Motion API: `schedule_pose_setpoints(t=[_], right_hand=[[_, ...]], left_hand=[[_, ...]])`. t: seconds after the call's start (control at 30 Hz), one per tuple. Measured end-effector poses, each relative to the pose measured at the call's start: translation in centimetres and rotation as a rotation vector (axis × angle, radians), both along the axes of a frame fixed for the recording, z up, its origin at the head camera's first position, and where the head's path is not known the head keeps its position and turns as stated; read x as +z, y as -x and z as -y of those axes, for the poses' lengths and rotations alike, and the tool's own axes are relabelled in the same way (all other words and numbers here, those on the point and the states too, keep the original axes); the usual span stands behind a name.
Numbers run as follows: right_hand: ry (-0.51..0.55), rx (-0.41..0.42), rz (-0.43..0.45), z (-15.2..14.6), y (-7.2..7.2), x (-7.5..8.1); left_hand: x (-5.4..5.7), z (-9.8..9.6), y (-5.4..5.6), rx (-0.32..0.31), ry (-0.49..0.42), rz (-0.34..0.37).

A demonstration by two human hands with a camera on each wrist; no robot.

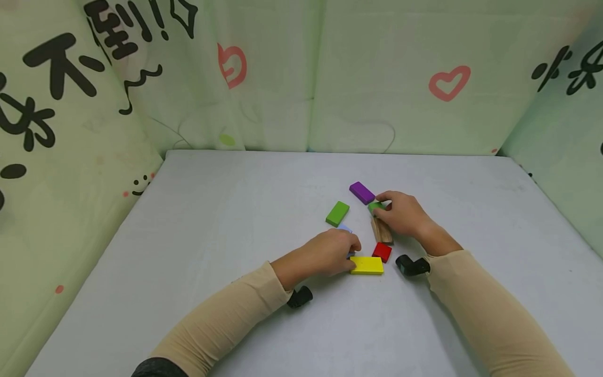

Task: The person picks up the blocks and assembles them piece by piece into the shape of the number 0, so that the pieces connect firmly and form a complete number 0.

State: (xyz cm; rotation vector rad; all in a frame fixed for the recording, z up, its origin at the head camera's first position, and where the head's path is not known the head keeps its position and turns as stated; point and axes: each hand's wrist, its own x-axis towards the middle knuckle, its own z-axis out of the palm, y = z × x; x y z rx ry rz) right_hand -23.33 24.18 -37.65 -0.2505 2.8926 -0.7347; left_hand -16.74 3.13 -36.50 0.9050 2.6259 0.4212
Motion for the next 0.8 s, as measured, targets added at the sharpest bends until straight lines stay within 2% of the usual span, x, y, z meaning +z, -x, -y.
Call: schedule_pose_setpoints(t=[0.4,0.8], right_hand=[[-0.014,-0.002,-0.006,0.12,-0.11,0.18],[-0.008,0.031,-0.014,0.08,-0.12,0.07]], left_hand=[[0.10,-0.11,-0.02,0.010,0.017,0.005],[0.12,-0.09,0.05,0.004,0.018,0.001]])
